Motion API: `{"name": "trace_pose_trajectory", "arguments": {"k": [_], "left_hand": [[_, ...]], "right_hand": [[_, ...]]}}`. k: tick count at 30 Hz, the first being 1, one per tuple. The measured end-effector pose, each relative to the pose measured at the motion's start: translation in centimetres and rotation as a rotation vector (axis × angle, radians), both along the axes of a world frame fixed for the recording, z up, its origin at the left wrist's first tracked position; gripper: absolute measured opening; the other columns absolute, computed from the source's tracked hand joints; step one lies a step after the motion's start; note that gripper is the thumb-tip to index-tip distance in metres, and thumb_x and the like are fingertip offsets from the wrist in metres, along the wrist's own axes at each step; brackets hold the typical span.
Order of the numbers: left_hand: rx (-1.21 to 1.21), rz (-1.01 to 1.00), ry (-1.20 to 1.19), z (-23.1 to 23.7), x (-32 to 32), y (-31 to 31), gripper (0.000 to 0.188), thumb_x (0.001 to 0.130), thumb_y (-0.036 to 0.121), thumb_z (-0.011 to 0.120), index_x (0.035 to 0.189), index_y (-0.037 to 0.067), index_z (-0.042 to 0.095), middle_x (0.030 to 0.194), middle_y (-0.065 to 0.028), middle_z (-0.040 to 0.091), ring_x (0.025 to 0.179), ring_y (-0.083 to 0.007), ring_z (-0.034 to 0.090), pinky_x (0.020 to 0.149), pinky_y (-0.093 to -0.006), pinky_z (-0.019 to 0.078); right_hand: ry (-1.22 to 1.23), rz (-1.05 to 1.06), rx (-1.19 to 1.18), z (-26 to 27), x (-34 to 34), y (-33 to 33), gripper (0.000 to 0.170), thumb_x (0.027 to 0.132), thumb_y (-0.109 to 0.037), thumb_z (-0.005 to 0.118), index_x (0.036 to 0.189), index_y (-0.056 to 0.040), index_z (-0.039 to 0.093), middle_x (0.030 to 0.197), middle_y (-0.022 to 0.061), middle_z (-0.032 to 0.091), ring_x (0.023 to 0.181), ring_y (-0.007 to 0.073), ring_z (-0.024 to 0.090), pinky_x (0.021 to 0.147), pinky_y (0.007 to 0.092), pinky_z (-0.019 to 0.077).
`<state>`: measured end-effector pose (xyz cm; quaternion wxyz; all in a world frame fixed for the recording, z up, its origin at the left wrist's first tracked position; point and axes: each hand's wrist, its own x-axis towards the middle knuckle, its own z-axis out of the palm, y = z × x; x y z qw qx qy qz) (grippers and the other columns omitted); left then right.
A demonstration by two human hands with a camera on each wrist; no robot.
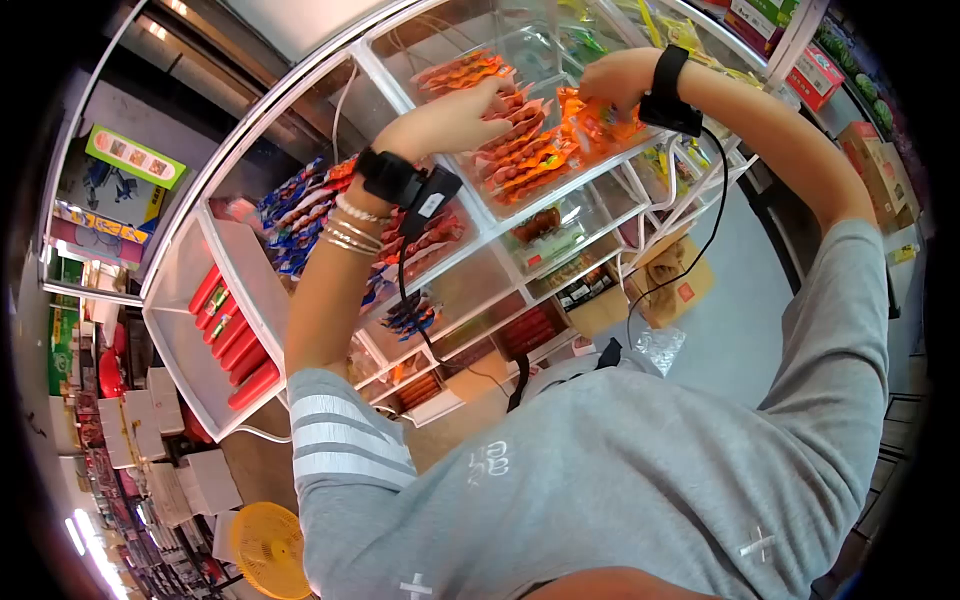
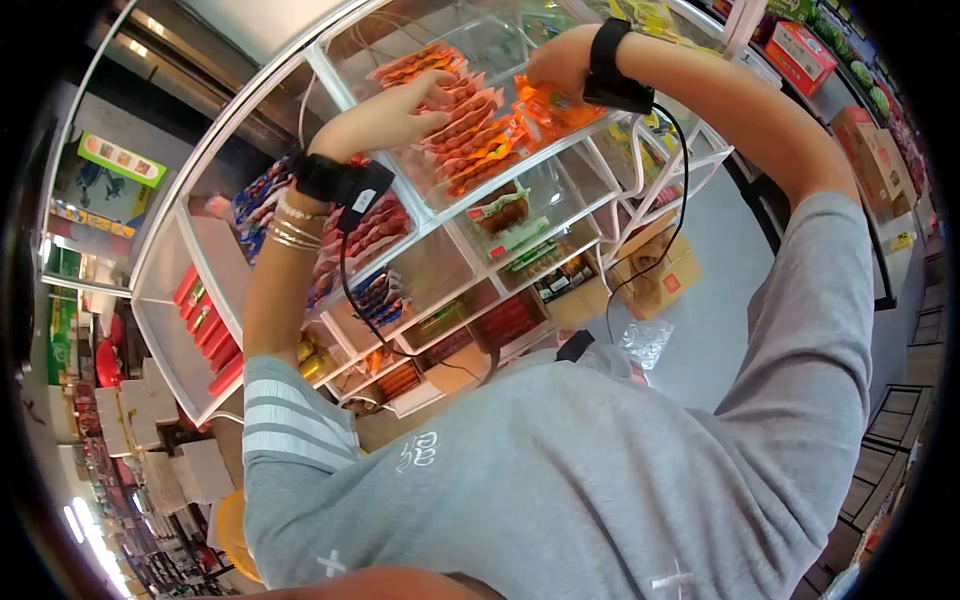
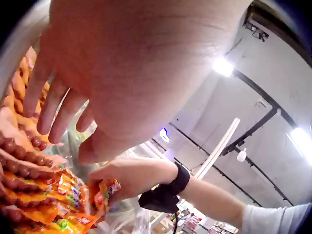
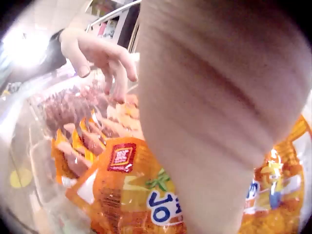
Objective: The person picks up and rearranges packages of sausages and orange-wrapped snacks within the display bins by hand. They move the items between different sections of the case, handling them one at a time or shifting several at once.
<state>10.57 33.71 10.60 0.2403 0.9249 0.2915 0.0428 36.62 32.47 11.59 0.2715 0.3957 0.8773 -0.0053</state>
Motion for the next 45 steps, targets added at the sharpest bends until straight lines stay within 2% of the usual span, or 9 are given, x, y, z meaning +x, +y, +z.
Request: {"name": "trace_pose_trajectory", "arguments": {"k": [7,12,15,16,23,33,38,41,45], "left_hand": [[0.171,-0.089,-0.240,4.1,0.3,2.1,0.059,0.085,0.028,0.060,0.130,0.000,0.034,0.117,-0.0169,0.056,0.104,-0.0236,0.057,0.085,-0.0299,0.0494],[-0.580,0.169,-0.604,8.0,3.0,0.7,0.041,0.094,0.025,0.045,0.125,-0.001,0.042,0.099,-0.0122,0.060,0.085,-0.0235,0.060,0.084,-0.0341,0.0470],[-0.212,0.278,-0.686,6.6,3.1,5.7,0.052,0.087,0.027,0.059,0.122,-0.007,0.042,0.105,-0.0197,0.061,0.084,-0.0241,0.066,0.069,-0.0286,0.0541],[-0.128,0.396,-0.641,5.4,2.7,7.6,0.045,0.087,0.027,0.057,0.115,-0.007,0.048,0.097,-0.0185,0.063,0.078,-0.0236,0.067,0.063,-0.0281,0.0542],[0.211,0.693,-0.512,2.1,0.7,9.9,0.032,0.088,0.020,0.050,0.092,-0.010,0.059,0.077,-0.0180,0.066,0.064,-0.0240,0.067,0.055,-0.0282,0.0537],[-0.442,0.773,-0.881,2.2,1.6,5.5,0.046,0.092,0.029,0.039,0.108,-0.012,0.050,0.089,-0.0264,0.062,0.072,-0.0299,0.067,0.064,-0.0294,0.0561],[-0.522,0.642,-0.896,2.0,2.9,4.3,0.057,0.093,0.042,0.034,0.113,-0.009,0.048,0.098,-0.0260,0.061,0.085,-0.0286,0.065,0.074,-0.0270,0.0535],[-0.659,0.518,-0.920,1.7,2.8,5.0,0.051,0.094,0.045,0.036,0.119,0.002,0.045,0.096,-0.0164,0.063,0.082,-0.0207,0.064,0.077,-0.0267,0.0511],[0.335,0.567,-0.975,1.8,4.2,4.2,0.044,0.088,0.036,0.052,0.107,-0.003,0.054,0.084,-0.0180,0.064,0.072,-0.0254,0.061,0.069,-0.0284,0.0497]], "right_hand": [[0.408,-0.090,0.251,9.0,-0.6,-1.8,0.036,0.069,-0.021,0.064,0.099,-0.0008,0.058,0.091,0.0194,0.063,0.074,0.0306,0.059,0.065,0.0348,0.0490],[1.264,0.159,0.289,8.4,-0.9,-1.0,0.026,0.073,-0.015,0.063,0.093,-0.0002,0.056,0.086,0.0167,0.064,0.071,0.0263,0.061,0.066,0.0373,0.0484],[1.230,0.094,0.713,4.2,-1.7,5.9,0.021,0.076,-0.017,0.062,0.090,-0.0020,0.057,0.079,0.0098,0.064,0.069,0.0197,0.061,0.061,0.0348,0.0492],[1.243,0.243,0.548,3.1,-1.5,10.6,0.060,0.071,-0.025,0.069,0.119,0.0010,0.044,0.100,0.0222,0.055,0.097,0.0348,0.055,0.083,0.0387,0.0444],[0.943,-0.010,0.489,-0.4,-7.2,13.0,0.068,0.076,-0.031,0.063,0.128,0.0018,0.033,0.118,0.0265,0.044,0.109,0.0424,0.045,0.091,0.0433,0.0394],[0.963,0.074,0.047,1.1,-4.8,9.3,0.087,0.071,-0.048,0.067,0.134,-0.0004,0.030,0.114,0.0242,0.049,0.107,0.0334,0.049,0.089,0.0388,0.0403],[1.038,0.099,0.038,0.5,-4.4,9.4,0.053,0.069,-0.018,0.065,0.115,-0.0023,0.043,0.083,0.0125,0.061,0.064,0.0185,0.061,0.057,0.0291,0.0486],[1.204,-0.063,-0.200,1.6,-3.3,8.6,0.044,0.075,-0.017,0.061,0.113,-0.0025,0.045,0.092,0.0085,0.060,0.076,0.0145,0.060,0.061,0.0264,0.0489],[1.554,-0.033,-0.688,0.3,-3.4,11.2,0.030,0.075,-0.023,0.059,0.098,-0.0048,0.053,0.080,0.0016,0.058,0.059,0.0097,0.051,0.049,0.0222,0.0382]]}}
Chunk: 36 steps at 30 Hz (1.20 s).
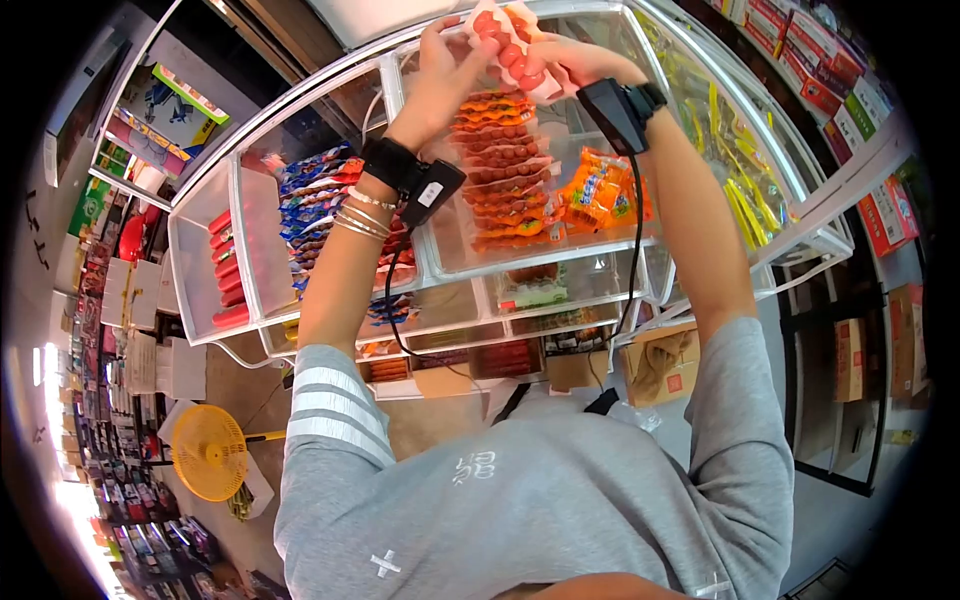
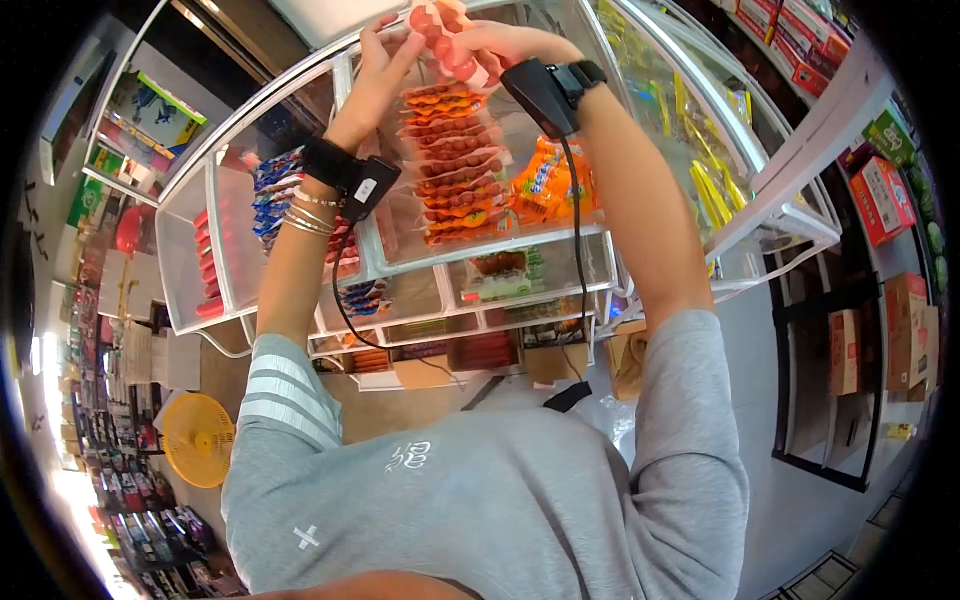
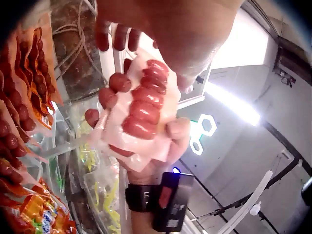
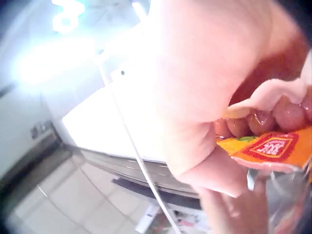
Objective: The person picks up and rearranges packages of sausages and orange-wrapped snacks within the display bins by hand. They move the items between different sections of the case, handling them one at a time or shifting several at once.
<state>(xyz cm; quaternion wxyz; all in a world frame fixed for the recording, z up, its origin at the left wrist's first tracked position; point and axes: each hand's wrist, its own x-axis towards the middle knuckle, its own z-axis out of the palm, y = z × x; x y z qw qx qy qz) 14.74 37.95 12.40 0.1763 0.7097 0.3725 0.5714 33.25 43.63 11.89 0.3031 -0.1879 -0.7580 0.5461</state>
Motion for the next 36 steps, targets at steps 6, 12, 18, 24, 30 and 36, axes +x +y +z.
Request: {"name": "trace_pose_trajectory", "arguments": {"k": [6,12,18,24,30,36], "left_hand": [[0.190,-0.017,0.459,2.3,0.0,-2.5,0.052,0.085,0.028,0.057,0.126,0.002,0.038,0.122,-0.0178,0.043,0.115,-0.0314,0.041,0.098,-0.0372,0.0317],[0.169,-0.063,0.288,2.6,1.3,-4.4,0.054,0.085,0.013,0.060,0.128,-0.001,0.031,0.109,-0.0144,0.051,0.095,-0.0195,0.056,0.082,-0.0308,0.0471],[-0.275,-0.036,0.869,2.4,3.5,-4.8,0.041,0.088,0.036,0.052,0.109,0.000,0.052,0.091,-0.0092,0.061,0.074,-0.0203,0.059,0.073,-0.0288,0.0488],[-0.546,-0.083,1.551,0.0,13.0,-5.9,0.055,0.081,0.054,0.051,0.074,0.000,0.063,0.071,-0.0133,0.059,0.072,-0.0241,0.059,0.066,-0.0349,0.0463],[-0.444,-0.172,1.617,-3.2,14.2,-5.3,0.055,0.076,0.045,0.063,0.104,-0.001,0.063,0.105,-0.0190,0.061,0.099,-0.0329,0.058,0.078,-0.0408,0.0470],[-0.366,-0.126,1.086,-2.3,11.3,-4.0,0.023,0.081,0.014,0.050,0.083,-0.005,0.062,0.075,-0.0172,0.065,0.067,-0.0197,0.062,0.063,-0.0307,0.0498]], "right_hand": [[0.410,0.709,-0.501,-1.4,-1.5,2.2,0.028,0.087,-0.022,0.051,0.107,-0.0029,0.050,0.096,0.0081,0.057,0.081,0.0151,0.057,0.068,0.0304,0.0479],[0.559,0.157,-0.727,2.0,-1.7,-4.3,0.007,0.086,-0.019,0.054,0.081,-0.0132,0.056,0.068,0.0012,0.058,0.058,0.0116,0.057,0.049,0.0263,0.0482],[1.041,-0.100,-0.250,5.9,0.7,-7.1,0.001,0.082,-0.011,0.050,0.082,-0.0113,0.049,0.066,0.0022,0.051,0.060,0.0144,0.055,0.054,0.0286,0.0492],[1.078,0.427,-0.223,5.4,2.9,-4.4,0.007,0.081,-0.007,0.049,0.079,-0.0113,0.044,0.071,0.0026,0.046,0.052,0.0107,0.039,0.047,0.0235,0.0375],[1.050,0.558,-0.183,4.9,3.3,-3.0,0.007,0.082,-0.006,0.047,0.077,-0.0097,0.043,0.063,-0.0012,0.038,0.051,0.0093,0.035,0.045,0.0235,0.0328],[1.177,0.358,-0.279,5.9,4.7,-3.4,0.004,0.081,-0.008,0.048,0.079,-0.0095,0.045,0.055,-0.0042,0.030,0.049,0.0098,0.031,0.044,0.0254,0.0302]]}}
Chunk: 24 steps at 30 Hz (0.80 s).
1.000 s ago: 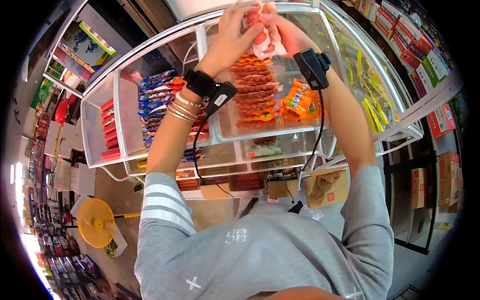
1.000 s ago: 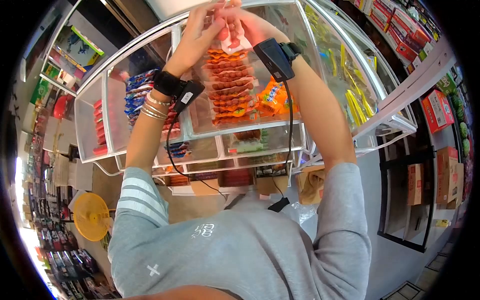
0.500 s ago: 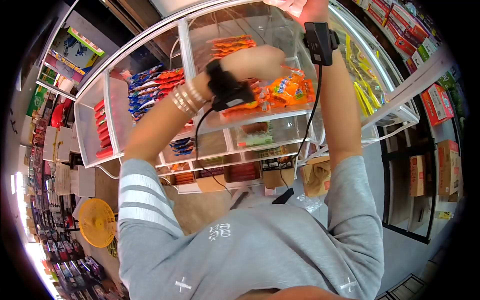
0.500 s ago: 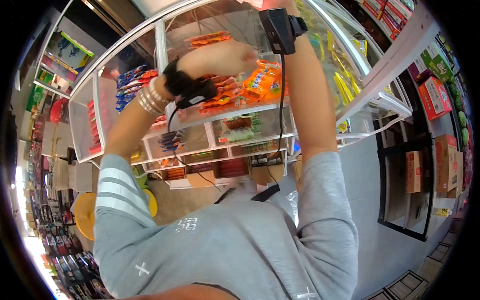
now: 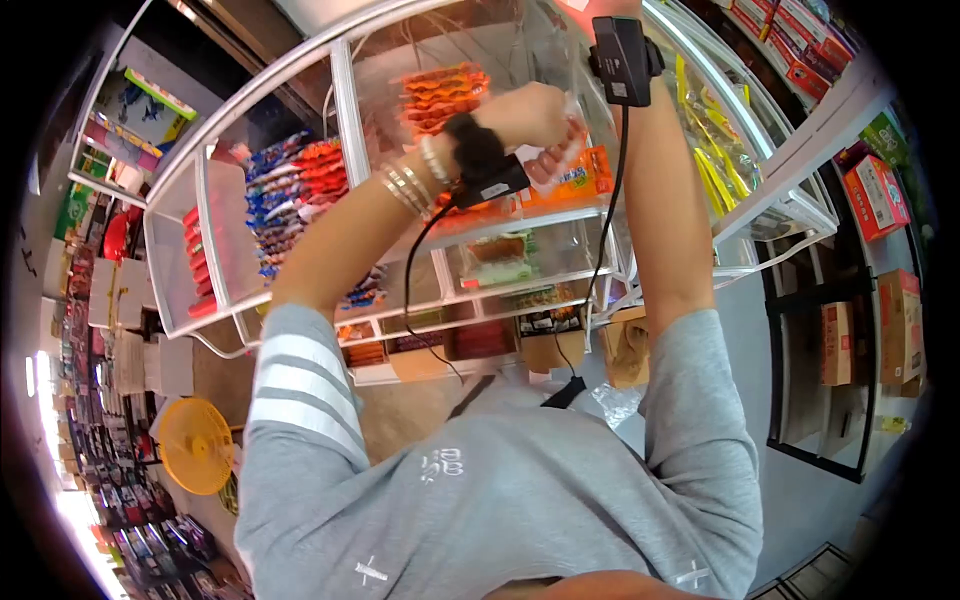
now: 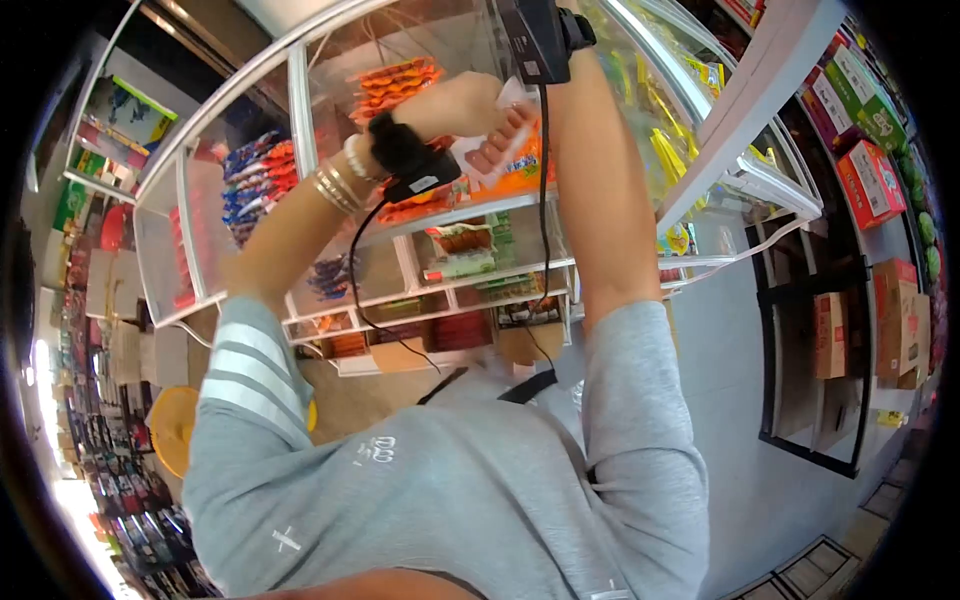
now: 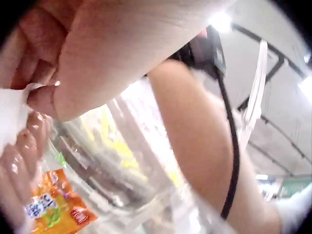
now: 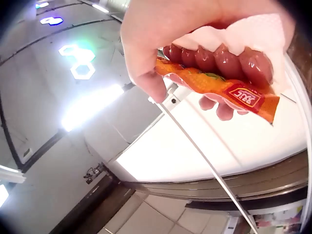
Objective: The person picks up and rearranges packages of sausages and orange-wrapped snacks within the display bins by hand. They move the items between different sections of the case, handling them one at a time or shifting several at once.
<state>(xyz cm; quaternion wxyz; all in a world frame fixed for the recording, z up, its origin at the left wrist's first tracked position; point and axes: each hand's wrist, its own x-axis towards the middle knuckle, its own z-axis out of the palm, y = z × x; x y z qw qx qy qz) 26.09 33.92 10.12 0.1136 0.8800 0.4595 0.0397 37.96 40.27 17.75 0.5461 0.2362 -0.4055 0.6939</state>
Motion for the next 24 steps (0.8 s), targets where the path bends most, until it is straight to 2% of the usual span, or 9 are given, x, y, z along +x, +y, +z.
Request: {"name": "trace_pose_trajectory", "arguments": {"k": [2,4,6,8,10,13,15,18,24], "left_hand": [[-0.084,-0.157,-0.134,1.0,-1.6,2.9,0.022,0.083,0.015,0.049,0.084,-0.003,0.061,0.074,-0.0122,0.065,0.065,-0.0161,0.061,0.061,-0.0272,0.0486],[-0.323,0.068,-0.501,1.9,-3.8,4.4,0.020,0.085,0.014,0.048,0.084,-0.001,0.061,0.075,-0.0069,0.064,0.068,-0.0137,0.060,0.059,-0.0254,0.0481],[-0.347,0.042,-0.509,1.6,-5.4,6.3,0.020,0.086,0.014,0.046,0.082,0.000,0.060,0.075,-0.0040,0.062,0.070,-0.0125,0.060,0.058,-0.0242,0.0482],[-0.345,-0.021,-0.657,1.4,-5.5,4.8,0.024,0.083,0.014,0.048,0.088,-0.005,0.063,0.080,-0.0090,0.065,0.066,-0.0159,0.062,0.057,-0.0277,0.0506],[-0.370,-0.108,-0.540,1.7,-4.3,2.9,0.026,0.088,0.020,0.049,0.097,-0.002,0.059,0.085,-0.0078,0.063,0.076,-0.0152,0.062,0.061,-0.0265,0.0507],[-0.315,-0.099,0.010,0.8,-2.0,0.2,0.039,0.088,0.033,0.051,0.108,0.000,0.057,0.090,-0.0084,0.063,0.079,-0.0169,0.062,0.064,-0.0279,0.0520],[0.018,-0.318,0.218,-1.6,-1.2,0.0,0.048,0.087,0.043,0.052,0.114,0.003,0.056,0.094,-0.0095,0.064,0.078,-0.0185,0.062,0.067,-0.0295,0.0516],[-0.428,-0.363,0.145,-1.2,0.1,-1.0,0.051,0.087,0.045,0.052,0.116,0.004,0.055,0.098,-0.0111,0.064,0.081,-0.0199,0.062,0.071,-0.0302,0.0505],[-0.376,-0.348,0.114,-2.4,0.1,-1.0,0.038,0.082,0.033,0.058,0.105,0.002,0.059,0.089,-0.0099,0.066,0.069,-0.0219,0.064,0.063,-0.0331,0.0511]], "right_hand": [[0.058,-0.060,-0.006,0.4,0.4,-0.3,0.006,0.080,-0.008,0.049,0.077,-0.0093,0.044,0.055,-0.0041,0.031,0.047,0.0098,0.033,0.044,0.0253,0.0309],[0.122,-0.150,-0.025,-0.1,1.0,0.4,0.009,0.079,-0.009,0.048,0.073,-0.0091,0.041,0.054,-0.0034,0.032,0.046,0.0101,0.034,0.044,0.0251,0.0318],[0.103,-0.161,0.050,-0.2,1.1,0.7,0.015,0.078,-0.011,0.048,0.065,-0.0093,0.040,0.054,-0.0024,0.032,0.046,0.0109,0.034,0.045,0.0247,0.0325],[0.125,-0.232,-0.260,-0.5,0.9,0.7,0.022,0.076,-0.014,0.049,0.058,-0.0117,0.036,0.052,-0.0015,0.033,0.044,0.0119,0.034,0.044,0.0249,0.0328],[0.076,-0.179,-0.193,-1.0,1.2,1.5,0.025,0.074,-0.016,0.049,0.054,-0.0121,0.035,0.052,-0.0007,0.035,0.045,0.0125,0.035,0.045,0.0251,0.0339],[0.089,-0.229,-0.223,-1.2,0.9,1.4,0.023,0.073,-0.015,0.050,0.055,-0.0112,0.037,0.052,0.0000,0.037,0.046,0.0125,0.037,0.047,0.0252,0.0354],[0.079,-0.235,-0.247,-1.3,0.6,1.5,0.023,0.073,-0.015,0.050,0.055,-0.0111,0.037,0.052,0.0000,0.037,0.047,0.0126,0.037,0.047,0.0251,0.0355],[0.092,-0.195,-0.258,-1.5,0.5,1.7,0.024,0.074,-0.015,0.050,0.054,-0.0119,0.037,0.052,0.0001,0.037,0.049,0.0125,0.039,0.046,0.0250,0.0353],[0.091,-0.234,-0.188,-1.6,0.3,1.5,0.029,0.074,-0.015,0.049,0.050,-0.0147,0.032,0.051,-0.0007,0.034,0.047,0.0117,0.036,0.044,0.0247,0.0325]]}}
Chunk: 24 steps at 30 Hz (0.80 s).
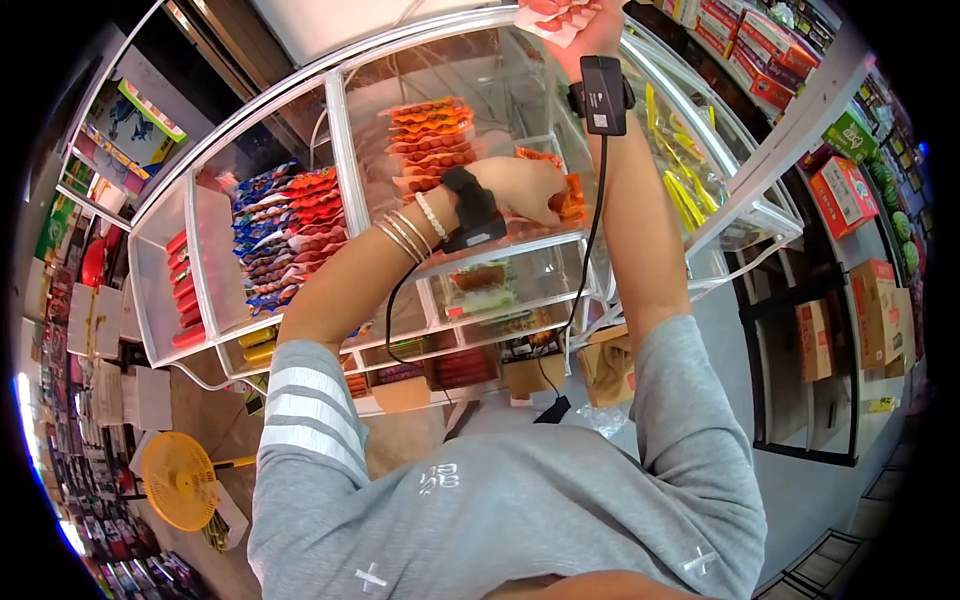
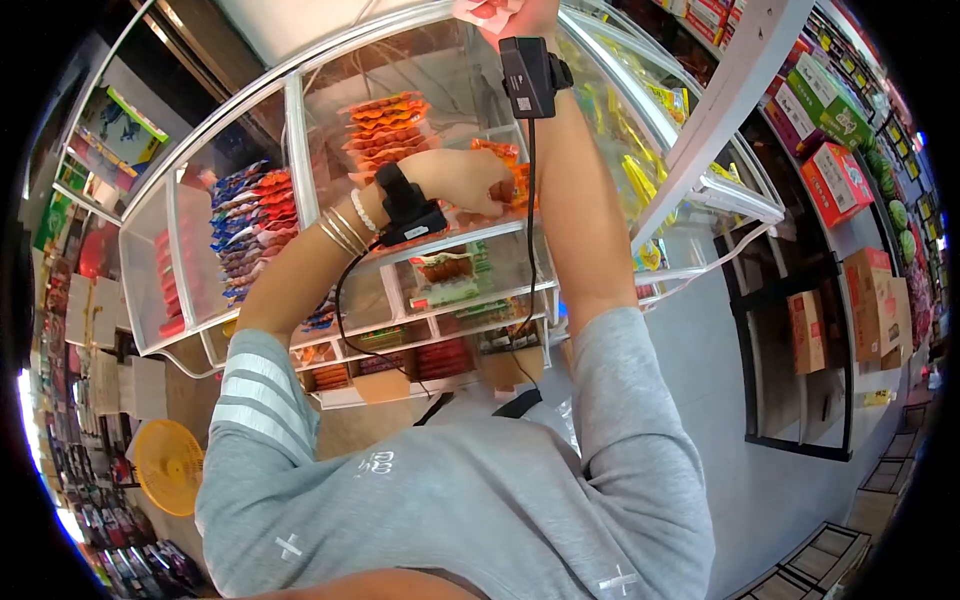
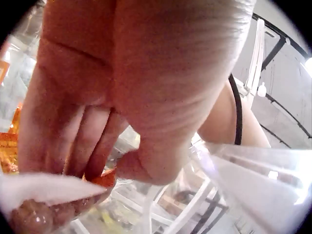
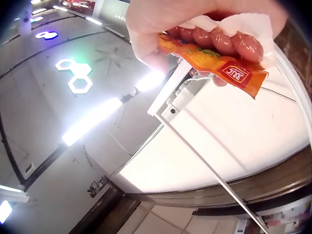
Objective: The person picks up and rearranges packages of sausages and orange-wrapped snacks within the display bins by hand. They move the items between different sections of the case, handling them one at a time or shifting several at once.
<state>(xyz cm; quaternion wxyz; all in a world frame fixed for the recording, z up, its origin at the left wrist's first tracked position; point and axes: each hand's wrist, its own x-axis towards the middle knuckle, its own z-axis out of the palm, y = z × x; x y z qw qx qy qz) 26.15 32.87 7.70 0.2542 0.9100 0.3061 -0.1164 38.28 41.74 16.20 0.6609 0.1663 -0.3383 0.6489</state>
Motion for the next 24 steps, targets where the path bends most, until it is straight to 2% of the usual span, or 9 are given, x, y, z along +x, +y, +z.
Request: {"name": "trace_pose_trajectory", "arguments": {"k": [2,5,9,13,14,16,17,22,24], "left_hand": [[-0.070,0.125,-0.028,0.5,-0.2,-0.1,0.034,0.080,0.030,0.061,0.097,0.001,0.063,0.082,-0.0102,0.066,0.065,-0.0232,0.064,0.060,-0.0340,0.0507],[0.439,0.075,-0.264,0.3,-0.8,1.6,0.025,0.070,0.022,0.067,0.071,-0.002,0.064,0.065,-0.0166,0.061,0.063,-0.0261,0.063,0.058,-0.0340,0.0486],[0.389,0.241,-0.523,3.5,-3.4,3.1,0.027,0.072,0.023,0.067,0.076,-0.003,0.066,0.065,-0.0155,0.062,0.057,-0.0210,0.060,0.056,-0.0301,0.0481],[0.517,0.583,-0.983,6.3,-6.9,5.1,0.023,0.080,0.019,0.062,0.089,-0.002,0.065,0.071,-0.0063,0.066,0.062,-0.0079,0.059,0.056,-0.0227,0.0470],[0.544,0.646,-1.132,6.7,-7.6,5.6,0.023,0.082,0.018,0.061,0.092,-0.003,0.065,0.074,-0.0055,0.066,0.062,-0.0071,0.059,0.057,-0.0212,0.0468],[0.522,0.725,-1.259,6.5,-8.6,6.9,0.024,0.085,0.017,0.060,0.095,-0.004,0.062,0.079,-0.0044,0.065,0.066,-0.0060,0.059,0.059,-0.0186,0.0461],[0.327,0.690,-1.465,6.1,-8.7,7.2,0.024,0.085,0.017,0.060,0.096,-0.004,0.062,0.081,-0.0037,0.064,0.068,-0.0057,0.059,0.060,-0.0179,0.0457],[0.124,0.724,-1.664,5.9,-8.0,7.0,0.025,0.080,0.015,0.064,0.093,-0.006,0.062,0.084,-0.0066,0.066,0.072,-0.0069,0.060,0.061,-0.0197,0.0474],[0.278,0.788,-1.604,6.2,-8.3,6.7,0.026,0.079,0.017,0.065,0.091,-0.006,0.062,0.081,-0.0085,0.066,0.070,-0.0092,0.061,0.061,-0.0211,0.0482]], "right_hand": [[-0.100,0.134,0.106,0.2,0.5,-0.5,0.028,0.074,-0.014,0.049,0.051,-0.0155,0.033,0.050,-0.0020,0.033,0.046,0.0107,0.034,0.044,0.0239,0.0314],[0.007,0.166,0.098,0.7,0.6,-0.8,0.029,0.075,-0.015,0.051,0.052,-0.0158,0.034,0.050,-0.0030,0.032,0.045,0.0100,0.033,0.045,0.0232,0.0314],[0.043,0.080,0.156,1.7,0.7,-2.1,0.028,0.078,-0.016,0.054,0.056,-0.0150,0.037,0.052,-0.0035,0.034,0.045,0.0095,0.032,0.046,0.0239,0.0326],[-0.051,-0.027,0.007,1.7,1.2,-1.1,0.027,0.077,-0.021,0.055,0.094,-0.0004,0.053,0.086,0.0096,0.054,0.078,0.0243,0.051,0.074,0.0395,0.0429],[-0.044,-0.090,-0.019,1.3,0.7,-1.3,0.017,0.080,-0.021,0.055,0.081,-0.0038,0.054,0.070,0.0058,0.054,0.063,0.0132,0.052,0.050,0.0217,0.0373],[-0.228,0.282,0.071,1.2,1.0,-0.4,0.017,0.077,-0.020,0.054,0.082,-0.0031,0.054,0.069,0.0067,0.053,0.067,0.0163,0.054,0.054,0.0239,0.0430],[-0.289,-0.152,-0.178,0.8,-0.4,-0.9,0.016,0.081,-0.021,0.053,0.080,-0.0052,0.054,0.071,0.0052,0.054,0.069,0.0163,0.054,0.057,0.0266,0.0467],[-0.630,-0.057,-0.372,-0.3,-5.3,-2.0,0.022,0.094,-0.030,0.040,0.084,-0.0123,0.050,0.076,-0.0010,0.052,0.067,0.0120,0.051,0.047,0.0281,0.0425],[-0.489,0.502,-0.094,-2.2,-6.1,-0.7,0.027,0.096,-0.035,0.032,0.084,-0.0146,0.046,0.074,-0.0041,0.044,0.063,0.0100,0.042,0.043,0.0265,0.0339]]}}
